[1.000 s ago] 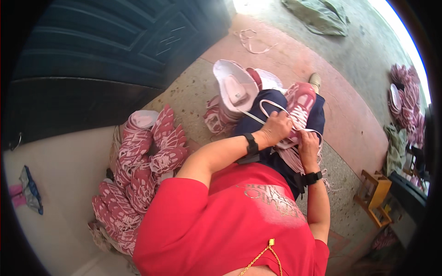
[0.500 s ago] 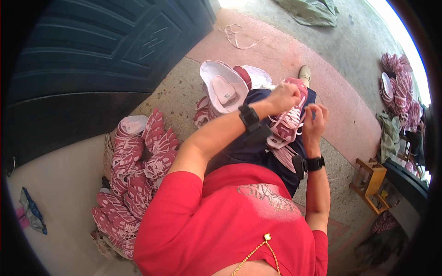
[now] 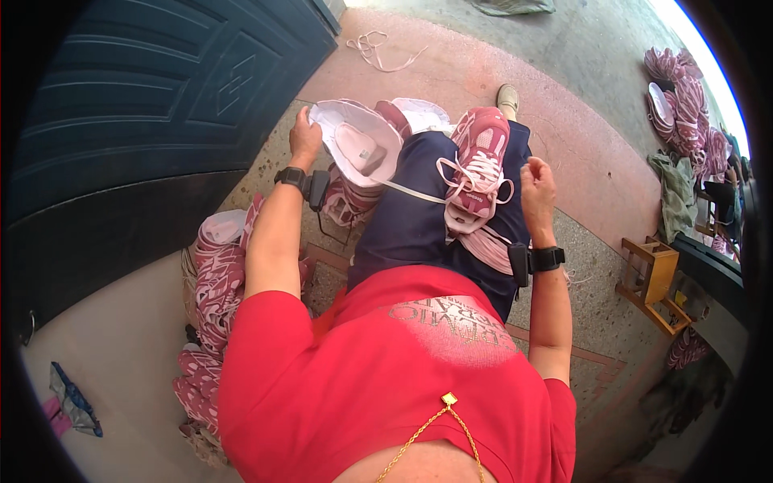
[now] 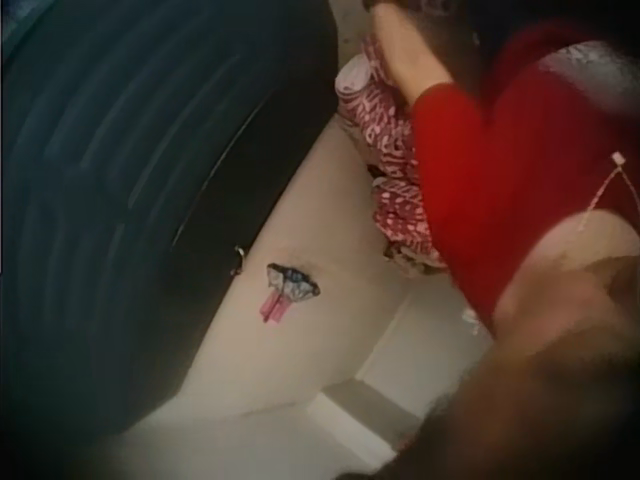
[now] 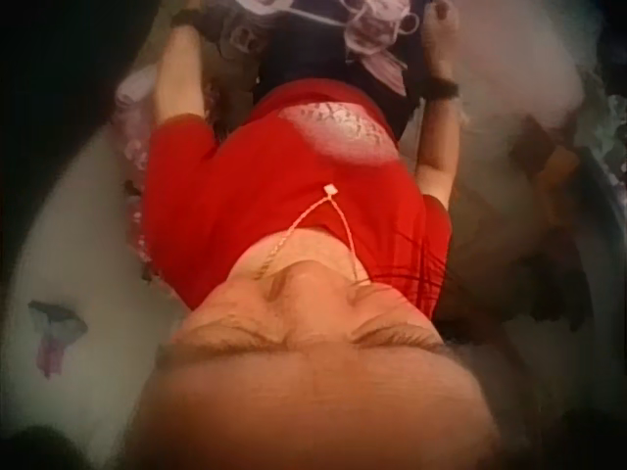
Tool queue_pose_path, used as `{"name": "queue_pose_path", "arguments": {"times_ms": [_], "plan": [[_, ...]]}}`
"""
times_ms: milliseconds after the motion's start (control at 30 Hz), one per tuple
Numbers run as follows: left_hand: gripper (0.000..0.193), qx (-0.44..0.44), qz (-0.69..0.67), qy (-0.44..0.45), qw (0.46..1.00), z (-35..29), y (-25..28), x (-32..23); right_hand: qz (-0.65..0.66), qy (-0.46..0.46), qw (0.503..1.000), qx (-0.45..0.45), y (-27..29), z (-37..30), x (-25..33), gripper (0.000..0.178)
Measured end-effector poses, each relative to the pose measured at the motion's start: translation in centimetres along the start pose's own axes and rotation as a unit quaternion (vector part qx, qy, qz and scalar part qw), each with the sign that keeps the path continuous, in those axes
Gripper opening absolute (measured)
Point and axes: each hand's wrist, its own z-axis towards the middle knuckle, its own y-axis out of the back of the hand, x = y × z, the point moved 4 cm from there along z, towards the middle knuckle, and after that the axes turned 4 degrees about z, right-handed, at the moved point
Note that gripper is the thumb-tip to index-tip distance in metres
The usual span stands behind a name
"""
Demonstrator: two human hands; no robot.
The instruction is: The person sits on the floor and threads a long pink shoelace through the eyelets of a pink sneaker. They repeatedly pull the lace through the eyelets, adjust the tension, and arrange the lace along the shoe's upper. The task focuses on inserting and organizing the lace within a single shoe.
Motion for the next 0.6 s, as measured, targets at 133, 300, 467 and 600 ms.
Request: {"name": "queue_pose_path", "arguments": {"times_ms": [133, 300, 467, 600], "plan": [[0.051, -0.161, -0.063, -0.152, 0.973, -0.9, 10.0, -8.9, 0.039, 0.087, 0.986, 0.134, -5.3, -2.3, 5.2, 0.022], [0.047, -0.089, -0.106, -0.262, 0.955, -10.3, 17.5, -23.1, 0.003, 0.367, 0.917, 0.154, -11.2, -8.1, 17.8, 0.043], [0.041, 0.130, -0.226, -0.335, 0.905, -15.5, 15.9, -26.5, 0.136, 0.201, 0.948, 0.207, -11.0, -7.7, 15.6, 0.022], [0.040, 0.244, -0.180, -0.223, 0.926, -10.6, 7.2, -17.9, 0.208, -0.038, 0.954, 0.211, -5.4, -6.0, 10.7, 0.028]]}}
